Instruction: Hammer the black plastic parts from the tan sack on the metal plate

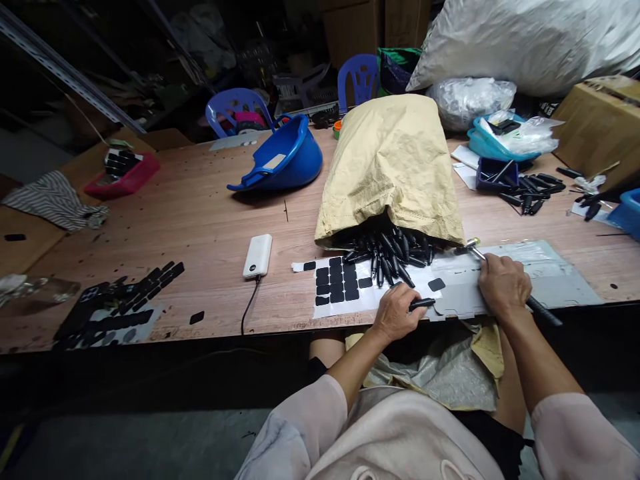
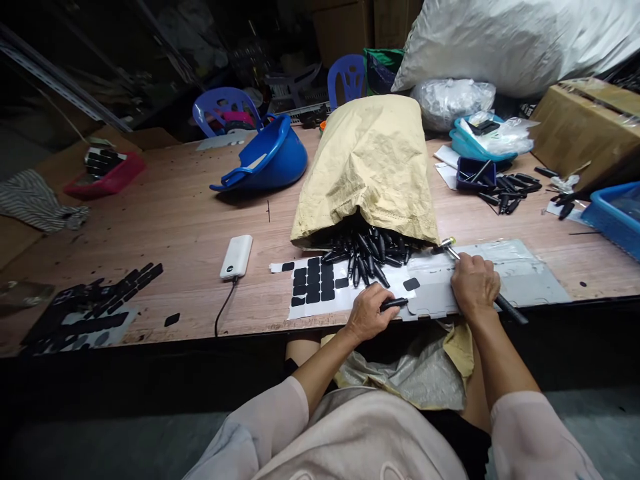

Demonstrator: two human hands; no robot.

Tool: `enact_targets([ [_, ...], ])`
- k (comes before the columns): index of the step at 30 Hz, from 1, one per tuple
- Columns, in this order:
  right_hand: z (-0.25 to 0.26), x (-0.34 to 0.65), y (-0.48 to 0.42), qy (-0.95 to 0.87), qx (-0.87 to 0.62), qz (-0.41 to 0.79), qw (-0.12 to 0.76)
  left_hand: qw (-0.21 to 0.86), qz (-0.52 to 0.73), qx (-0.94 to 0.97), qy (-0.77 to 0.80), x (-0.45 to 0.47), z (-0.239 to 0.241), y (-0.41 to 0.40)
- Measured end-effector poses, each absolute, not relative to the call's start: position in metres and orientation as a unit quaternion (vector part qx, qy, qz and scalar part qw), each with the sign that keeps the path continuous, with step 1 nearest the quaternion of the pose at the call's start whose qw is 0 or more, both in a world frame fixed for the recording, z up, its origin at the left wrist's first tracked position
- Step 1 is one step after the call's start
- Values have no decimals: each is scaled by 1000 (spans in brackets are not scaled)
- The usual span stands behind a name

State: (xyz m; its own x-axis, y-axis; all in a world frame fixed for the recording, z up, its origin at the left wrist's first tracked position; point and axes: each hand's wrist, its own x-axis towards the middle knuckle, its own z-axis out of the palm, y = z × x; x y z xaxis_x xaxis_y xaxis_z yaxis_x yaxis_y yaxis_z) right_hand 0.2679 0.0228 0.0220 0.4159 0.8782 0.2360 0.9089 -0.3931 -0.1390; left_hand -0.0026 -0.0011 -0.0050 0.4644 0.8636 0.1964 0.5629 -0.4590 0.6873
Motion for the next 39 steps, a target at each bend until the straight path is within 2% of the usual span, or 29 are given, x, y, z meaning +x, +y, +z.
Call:
enact_targets([
  [6, 12, 253, 34, -509, -845, -86, 139, 238, 274, 830, 423, -8, -2, -5],
  [12, 11, 256, 35, -512, -843, -85, 142, 237, 247, 912, 225, -18, -32, -58],
  [14, 9, 257, 35, -514, -840, -90, 146, 253, 185, 925, 217, -22, -48, -78],
  [20, 8, 257, 35, -519, -837, -94, 147, 305, -167, 821, 452, -29, -63, -83],
  [22, 9, 257, 35, -520, -836, -95, 146, 309, -204, 811, 453, -28, -57, -80],
  [25, 9, 257, 34, -520, -837, -96, 139, 327, -130, 843, 406, -24, -38, -82],
  [29, 9, 256, 34, -518, -840, -98, 125, 338, 137, 850, 381, -22, -4, -71],
  [32, 10, 256, 34, -517, -842, -97, 117, 274, 301, 782, 472, -28, 20, -33],
  [35, 10, 255, 34, -517, -842, -97, 115, 200, 304, 710, 604, -32, 36, 16],
  [39, 9, 256, 34, -517, -842, -100, 113, 175, 197, 664, 700, -26, 47, 51],
])
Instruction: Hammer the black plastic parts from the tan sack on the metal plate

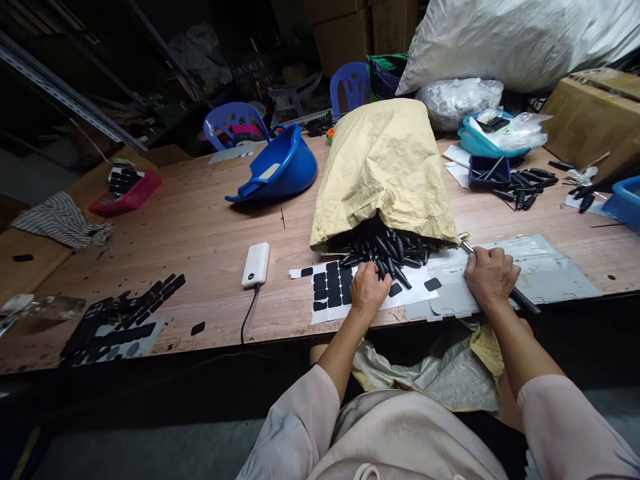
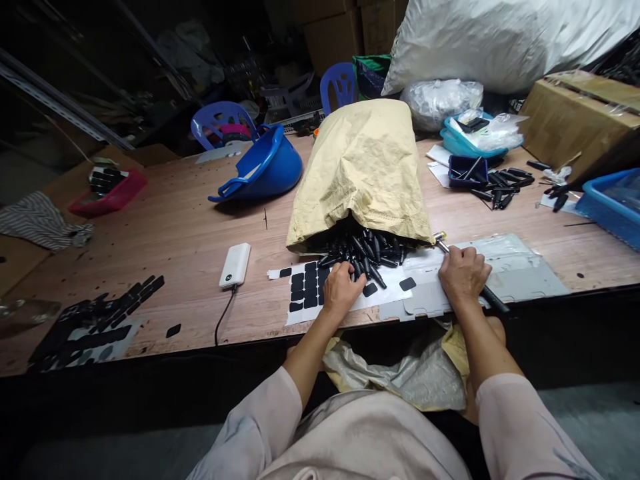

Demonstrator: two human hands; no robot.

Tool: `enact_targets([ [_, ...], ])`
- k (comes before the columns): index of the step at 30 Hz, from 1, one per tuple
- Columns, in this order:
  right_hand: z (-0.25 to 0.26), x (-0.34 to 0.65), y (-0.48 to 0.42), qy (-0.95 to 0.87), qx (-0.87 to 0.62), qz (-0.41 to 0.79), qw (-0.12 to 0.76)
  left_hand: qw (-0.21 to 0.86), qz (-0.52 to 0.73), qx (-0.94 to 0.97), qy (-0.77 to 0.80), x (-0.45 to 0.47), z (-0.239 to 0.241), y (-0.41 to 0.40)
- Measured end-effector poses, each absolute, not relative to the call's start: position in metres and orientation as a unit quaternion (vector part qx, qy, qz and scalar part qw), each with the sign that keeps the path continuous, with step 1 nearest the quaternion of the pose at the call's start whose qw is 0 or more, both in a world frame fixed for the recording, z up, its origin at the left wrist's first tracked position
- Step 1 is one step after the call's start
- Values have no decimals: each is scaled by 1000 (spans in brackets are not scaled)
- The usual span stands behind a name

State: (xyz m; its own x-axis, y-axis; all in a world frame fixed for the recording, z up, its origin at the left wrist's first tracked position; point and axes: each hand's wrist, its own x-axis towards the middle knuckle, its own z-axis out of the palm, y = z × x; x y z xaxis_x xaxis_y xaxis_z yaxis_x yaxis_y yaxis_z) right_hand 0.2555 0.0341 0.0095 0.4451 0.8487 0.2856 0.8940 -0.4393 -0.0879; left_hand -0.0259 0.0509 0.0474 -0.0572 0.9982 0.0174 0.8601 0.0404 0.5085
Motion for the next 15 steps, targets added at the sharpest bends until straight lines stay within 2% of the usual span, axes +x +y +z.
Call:
enact_targets([
  [4, 8, 256, 34, -520, -838, -110, 122, 191, 117, 640, 735, -12, 60, 58],
  [8, 6, 256, 34, -518, -839, -112, 125, 212, 90, 631, 741, -10, 69, 62],
  [12, 6, 256, 35, -518, -838, -109, 135, 195, 135, 628, 741, -22, 66, 60],
  [15, 8, 254, 36, -514, -840, -102, 139, 174, 224, 654, 701, -33, 53, 46],
])
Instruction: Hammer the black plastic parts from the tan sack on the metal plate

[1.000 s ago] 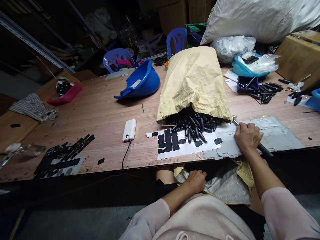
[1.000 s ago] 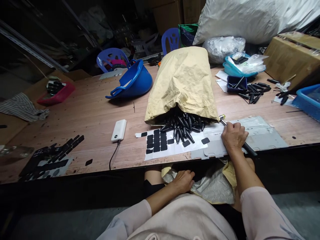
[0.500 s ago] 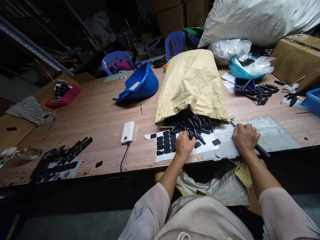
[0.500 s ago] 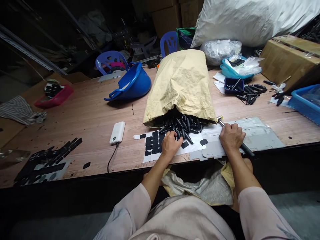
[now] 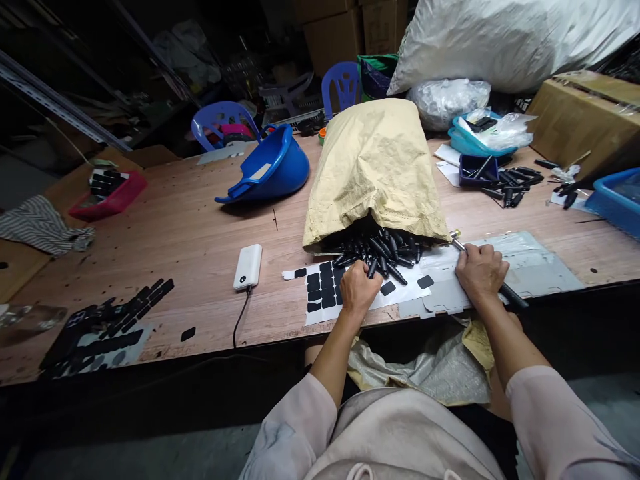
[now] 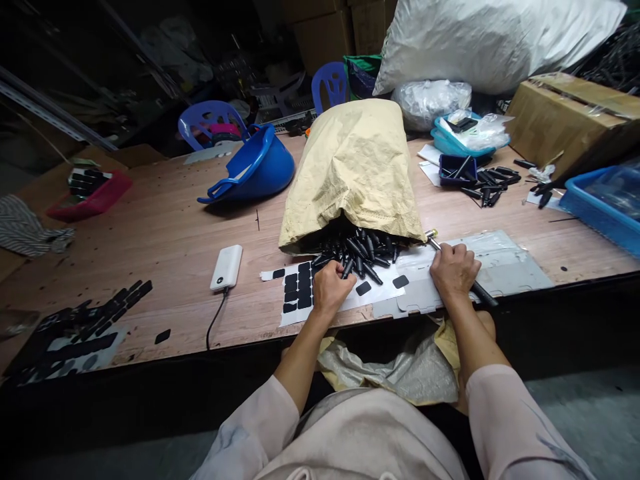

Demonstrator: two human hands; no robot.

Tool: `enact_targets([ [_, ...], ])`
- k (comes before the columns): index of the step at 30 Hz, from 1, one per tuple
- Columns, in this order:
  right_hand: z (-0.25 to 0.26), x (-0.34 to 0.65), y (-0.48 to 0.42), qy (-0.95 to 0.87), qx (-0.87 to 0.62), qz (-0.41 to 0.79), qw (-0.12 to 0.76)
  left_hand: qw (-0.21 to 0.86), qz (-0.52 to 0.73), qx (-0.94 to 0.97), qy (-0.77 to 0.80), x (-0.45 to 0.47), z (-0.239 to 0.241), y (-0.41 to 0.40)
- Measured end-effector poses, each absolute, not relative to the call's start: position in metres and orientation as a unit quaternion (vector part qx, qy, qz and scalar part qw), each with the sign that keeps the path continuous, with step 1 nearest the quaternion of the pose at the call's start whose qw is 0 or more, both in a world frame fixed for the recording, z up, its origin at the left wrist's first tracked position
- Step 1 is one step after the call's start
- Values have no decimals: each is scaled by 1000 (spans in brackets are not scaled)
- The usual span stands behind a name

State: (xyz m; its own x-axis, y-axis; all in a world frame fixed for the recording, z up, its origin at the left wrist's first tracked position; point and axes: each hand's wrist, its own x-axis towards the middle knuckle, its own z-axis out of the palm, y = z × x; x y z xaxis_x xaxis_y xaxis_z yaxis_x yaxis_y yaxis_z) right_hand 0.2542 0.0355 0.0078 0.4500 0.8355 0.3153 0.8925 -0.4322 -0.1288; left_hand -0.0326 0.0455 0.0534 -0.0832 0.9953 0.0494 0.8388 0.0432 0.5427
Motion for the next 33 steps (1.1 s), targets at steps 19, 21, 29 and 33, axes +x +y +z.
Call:
enact_targets([
  [19, 31, 261, 29, -484, -851, -3, 204, 326, 283, 804, 408, -23, -7, 8],
  [21, 38, 257, 11, -480, -833, 3, 275, 330, 288, 800, 410, -22, -9, 8],
  [29, 24, 188, -97, -577, -672, 155, 437, 353, 314, 783, 404, -21, -15, 8],
  [33, 3, 166, -116, -625, -631, 146, 436, 356, 322, 781, 399, -21, -16, 8],
])
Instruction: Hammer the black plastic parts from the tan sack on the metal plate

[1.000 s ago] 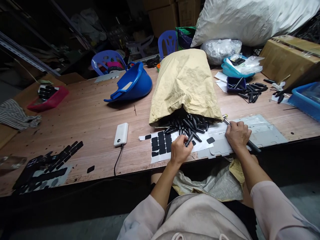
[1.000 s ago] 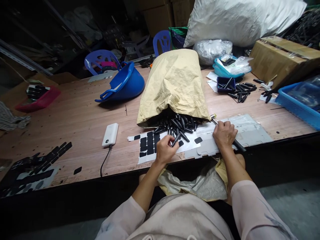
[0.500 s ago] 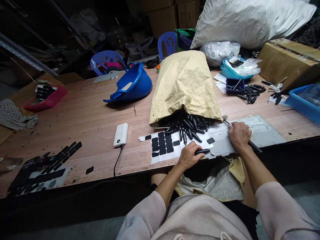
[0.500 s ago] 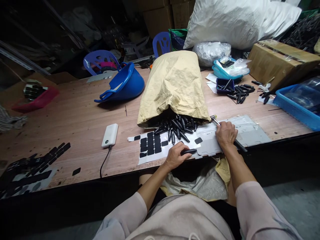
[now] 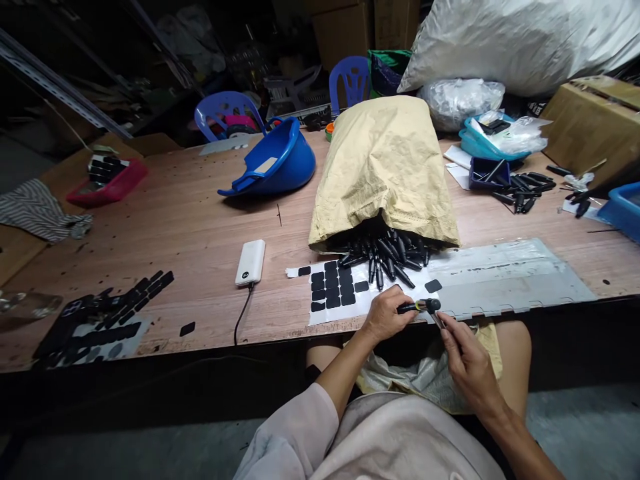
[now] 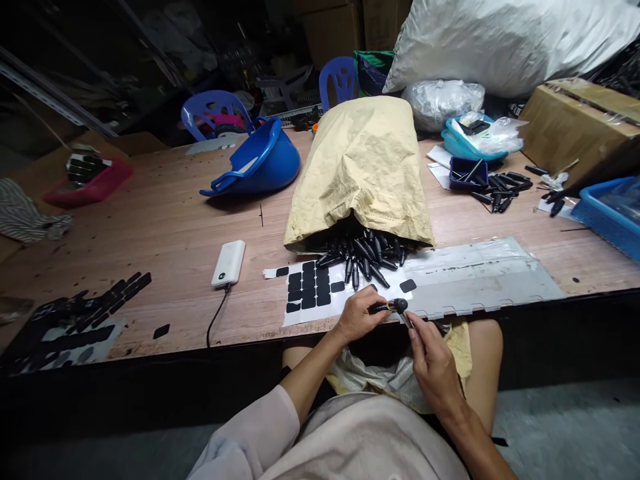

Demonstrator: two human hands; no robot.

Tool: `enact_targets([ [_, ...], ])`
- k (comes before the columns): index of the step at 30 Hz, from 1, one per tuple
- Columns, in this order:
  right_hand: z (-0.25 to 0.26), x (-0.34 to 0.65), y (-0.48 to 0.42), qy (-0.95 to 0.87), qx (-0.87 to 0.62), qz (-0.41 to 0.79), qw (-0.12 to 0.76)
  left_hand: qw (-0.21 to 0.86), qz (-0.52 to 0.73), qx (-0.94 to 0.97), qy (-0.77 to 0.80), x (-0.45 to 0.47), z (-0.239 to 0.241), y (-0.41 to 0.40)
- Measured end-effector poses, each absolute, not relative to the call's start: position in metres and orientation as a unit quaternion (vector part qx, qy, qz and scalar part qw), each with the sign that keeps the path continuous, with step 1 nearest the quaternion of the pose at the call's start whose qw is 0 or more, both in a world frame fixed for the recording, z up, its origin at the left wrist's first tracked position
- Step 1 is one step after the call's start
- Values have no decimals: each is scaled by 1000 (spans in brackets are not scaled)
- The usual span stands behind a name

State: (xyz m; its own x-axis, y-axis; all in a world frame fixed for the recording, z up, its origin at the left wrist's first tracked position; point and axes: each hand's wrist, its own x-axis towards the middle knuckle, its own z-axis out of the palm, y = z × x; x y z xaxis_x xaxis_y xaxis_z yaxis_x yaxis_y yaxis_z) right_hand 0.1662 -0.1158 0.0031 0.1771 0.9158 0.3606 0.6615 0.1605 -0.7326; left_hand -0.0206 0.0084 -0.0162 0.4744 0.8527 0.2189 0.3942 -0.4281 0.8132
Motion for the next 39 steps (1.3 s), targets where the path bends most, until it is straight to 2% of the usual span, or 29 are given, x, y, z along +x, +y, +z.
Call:
enact_targets([
  [5, 1, 158, -122, -649, -624, 122, 418, 356, 312, 786, 398, -20, -15, 9],
  [11, 13, 152, -122, -660, -666, 91, 335, 362, 319, 783, 392, -20, -17, 10],
  [26, 22, 175, -109, -628, -681, 38, 376, 332, 308, 794, 406, -18, -15, 9],
  [28, 29, 192, -92, -611, -710, 3, 350, 315, 303, 801, 408, -17, -13, 8],
  [34, 29, 257, -13, -546, -813, -71, 190, 277, 277, 825, 408, -17, -9, 7],
  [39, 14, 270, 27, -512, -841, -82, 154, 262, 277, 836, 395, -18, -8, 8],
])
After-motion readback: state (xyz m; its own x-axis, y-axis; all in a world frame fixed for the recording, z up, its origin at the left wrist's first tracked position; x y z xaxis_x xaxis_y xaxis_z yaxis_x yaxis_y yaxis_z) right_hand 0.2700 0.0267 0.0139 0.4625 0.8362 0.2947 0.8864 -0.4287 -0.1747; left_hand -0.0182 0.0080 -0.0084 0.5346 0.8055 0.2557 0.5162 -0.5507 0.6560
